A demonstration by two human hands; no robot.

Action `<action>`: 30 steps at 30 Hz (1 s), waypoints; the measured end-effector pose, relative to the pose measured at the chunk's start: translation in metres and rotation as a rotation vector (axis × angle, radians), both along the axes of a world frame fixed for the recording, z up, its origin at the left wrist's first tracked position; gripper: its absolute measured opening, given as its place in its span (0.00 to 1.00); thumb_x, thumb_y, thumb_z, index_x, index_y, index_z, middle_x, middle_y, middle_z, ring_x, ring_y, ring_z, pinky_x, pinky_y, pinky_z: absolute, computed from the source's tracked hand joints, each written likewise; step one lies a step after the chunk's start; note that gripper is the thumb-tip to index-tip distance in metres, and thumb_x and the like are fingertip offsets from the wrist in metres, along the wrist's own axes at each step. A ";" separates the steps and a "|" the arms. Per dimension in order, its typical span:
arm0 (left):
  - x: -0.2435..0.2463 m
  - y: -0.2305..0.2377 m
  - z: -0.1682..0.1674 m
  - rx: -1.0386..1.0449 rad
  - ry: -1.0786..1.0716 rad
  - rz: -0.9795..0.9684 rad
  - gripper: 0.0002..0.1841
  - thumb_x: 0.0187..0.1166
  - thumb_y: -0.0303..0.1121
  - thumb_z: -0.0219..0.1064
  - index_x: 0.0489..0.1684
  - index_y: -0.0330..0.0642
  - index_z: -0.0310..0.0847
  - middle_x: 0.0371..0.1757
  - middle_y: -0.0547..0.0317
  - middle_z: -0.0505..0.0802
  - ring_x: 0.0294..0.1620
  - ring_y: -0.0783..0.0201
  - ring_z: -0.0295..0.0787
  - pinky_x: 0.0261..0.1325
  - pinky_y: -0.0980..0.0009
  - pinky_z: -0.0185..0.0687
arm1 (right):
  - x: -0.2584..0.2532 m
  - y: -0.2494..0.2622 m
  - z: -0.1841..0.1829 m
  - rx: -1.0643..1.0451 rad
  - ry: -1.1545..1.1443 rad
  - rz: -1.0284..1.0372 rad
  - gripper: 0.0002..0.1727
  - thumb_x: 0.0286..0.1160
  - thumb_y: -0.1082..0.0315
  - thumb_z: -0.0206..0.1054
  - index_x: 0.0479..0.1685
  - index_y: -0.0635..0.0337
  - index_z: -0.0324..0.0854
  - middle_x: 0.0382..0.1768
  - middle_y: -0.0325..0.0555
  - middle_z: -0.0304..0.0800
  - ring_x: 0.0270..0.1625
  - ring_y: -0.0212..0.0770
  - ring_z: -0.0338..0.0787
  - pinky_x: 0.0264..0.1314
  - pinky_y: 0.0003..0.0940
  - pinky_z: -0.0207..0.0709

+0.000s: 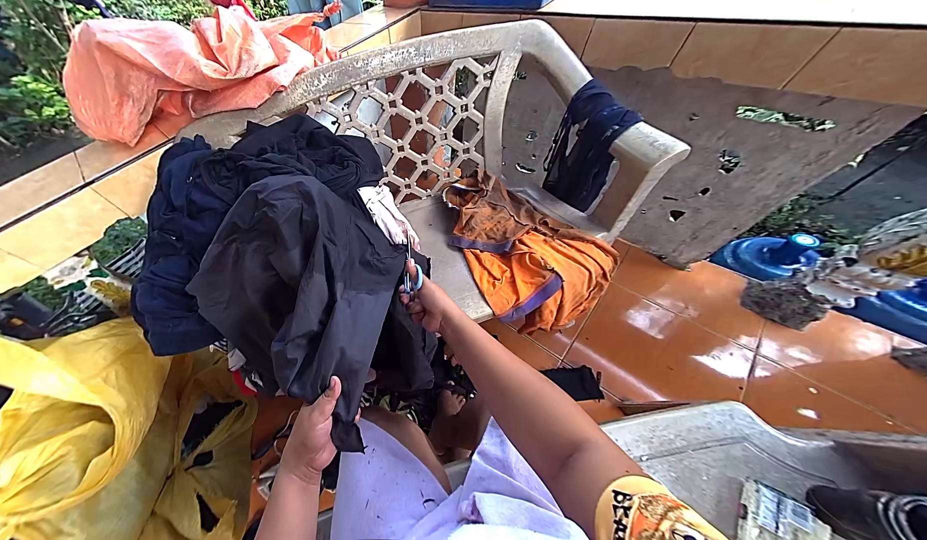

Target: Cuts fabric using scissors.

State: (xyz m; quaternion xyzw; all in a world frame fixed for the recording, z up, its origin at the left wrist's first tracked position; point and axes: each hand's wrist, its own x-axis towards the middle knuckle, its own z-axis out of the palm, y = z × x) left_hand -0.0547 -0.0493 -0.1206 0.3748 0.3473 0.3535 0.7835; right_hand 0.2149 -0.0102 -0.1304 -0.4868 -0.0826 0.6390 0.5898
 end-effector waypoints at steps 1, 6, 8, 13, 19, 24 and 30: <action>-0.002 0.000 -0.001 -0.001 0.013 -0.003 0.13 0.80 0.43 0.64 0.48 0.44 0.83 0.34 0.57 0.94 0.28 0.68 0.92 0.35 0.72 0.91 | 0.003 0.001 -0.001 -0.007 0.007 0.003 0.29 0.91 0.40 0.44 0.31 0.53 0.70 0.13 0.31 0.69 0.07 0.22 0.57 0.08 0.16 0.50; -0.003 0.002 0.001 -0.030 0.055 0.041 0.14 0.89 0.38 0.49 0.49 0.43 0.80 0.34 0.57 0.94 0.28 0.69 0.92 0.35 0.73 0.91 | 0.003 0.001 0.001 -0.015 -0.023 -0.028 0.25 0.93 0.45 0.46 0.33 0.56 0.70 0.13 0.31 0.67 0.06 0.22 0.54 0.07 0.15 0.48; -0.003 0.003 0.001 -0.038 0.071 0.066 0.15 0.90 0.37 0.46 0.49 0.43 0.80 0.33 0.57 0.94 0.27 0.69 0.91 0.34 0.73 0.91 | 0.003 0.000 -0.002 -0.018 -0.016 -0.039 0.24 0.93 0.47 0.48 0.32 0.56 0.70 0.12 0.31 0.67 0.06 0.21 0.53 0.07 0.15 0.48; -0.007 0.007 -0.002 -0.013 0.118 0.062 0.16 0.90 0.37 0.44 0.48 0.43 0.79 0.32 0.59 0.93 0.25 0.71 0.90 0.33 0.75 0.89 | 0.006 -0.004 -0.009 0.004 0.004 -0.027 0.23 0.93 0.48 0.50 0.32 0.56 0.71 0.12 0.31 0.68 0.06 0.21 0.55 0.07 0.15 0.48; -0.012 0.002 -0.007 -0.017 0.153 0.015 0.12 0.84 0.39 0.54 0.48 0.43 0.81 0.33 0.58 0.94 0.26 0.69 0.91 0.32 0.74 0.90 | 0.012 -0.003 -0.009 0.048 0.109 0.078 0.30 0.91 0.37 0.40 0.33 0.53 0.70 0.15 0.32 0.72 0.08 0.22 0.62 0.09 0.15 0.54; -0.013 0.000 -0.008 -0.032 0.180 0.033 0.12 0.85 0.38 0.54 0.49 0.43 0.80 0.34 0.58 0.94 0.27 0.69 0.91 0.32 0.73 0.90 | 0.010 0.005 -0.010 0.045 0.076 0.049 0.28 0.92 0.41 0.42 0.32 0.54 0.69 0.14 0.32 0.69 0.07 0.21 0.58 0.08 0.15 0.51; -0.014 0.004 -0.007 -0.046 0.176 0.096 0.15 0.89 0.37 0.47 0.47 0.43 0.80 0.30 0.59 0.93 0.24 0.71 0.89 0.31 0.75 0.89 | 0.001 0.004 -0.018 0.063 0.095 -0.074 0.23 0.95 0.51 0.47 0.29 0.53 0.68 0.10 0.30 0.65 0.06 0.21 0.55 0.07 0.16 0.50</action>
